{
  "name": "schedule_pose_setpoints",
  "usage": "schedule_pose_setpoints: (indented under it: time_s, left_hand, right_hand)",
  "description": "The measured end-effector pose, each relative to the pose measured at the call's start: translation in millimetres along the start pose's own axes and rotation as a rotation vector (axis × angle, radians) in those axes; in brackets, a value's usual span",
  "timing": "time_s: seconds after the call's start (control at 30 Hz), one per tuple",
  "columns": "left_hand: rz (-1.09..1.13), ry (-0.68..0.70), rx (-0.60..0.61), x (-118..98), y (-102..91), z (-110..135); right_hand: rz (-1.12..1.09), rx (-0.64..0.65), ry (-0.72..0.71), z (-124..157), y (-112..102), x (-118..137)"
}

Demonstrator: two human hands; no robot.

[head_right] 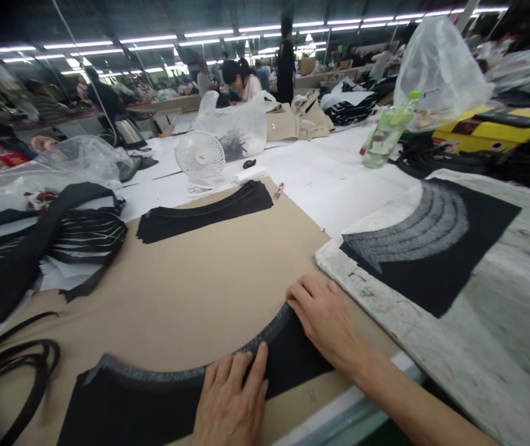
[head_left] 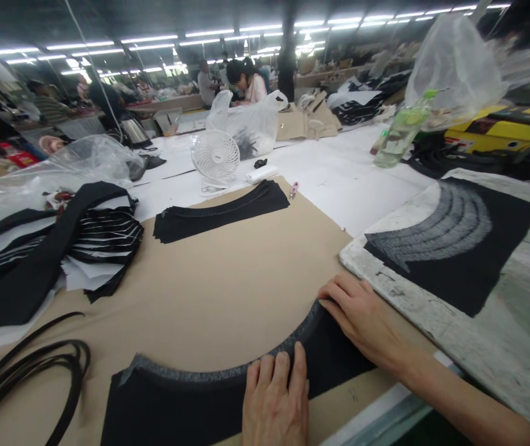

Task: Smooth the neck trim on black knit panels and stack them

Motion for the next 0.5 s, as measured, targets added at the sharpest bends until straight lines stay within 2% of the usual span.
schedule_pose_setpoints:
  time_s: [0.1,0.2,0.33,0.4,0.5]
  left_hand:
    - [0.019,-0.015,0.017,-2,-5.4,-3]
    - [0.033,-0.015,0.053,-3,-11.7,-6]
    - [0.049,-0.054,0.090,-3,-15.4,-5]
    - [0.065,-0.081,0.080,-5,-15.1,-2]
    - [0.085,-0.115,0.037,-6,-12.7,3]
  right_hand:
    - [-0.100,0.091,-0.163,15,4,16]
    - [-0.148,0.163,-0.218,31,12,20]
    - [-0.090,0.038,-0.254,43,15,13]
    - [-0.050,-0.027,-0.348,50,21,10]
    - [-0.020,-0.098,-0.530,63,42,3]
Point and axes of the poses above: each hand's wrist, its own z-axis away from the middle knuckle, its own y-axis out of the palm, x = y × z, the point moved 3 cm from there along -z, towards the middle knuckle, and after that the axes turned 3 degrees about -x, right-handed, at the moved point
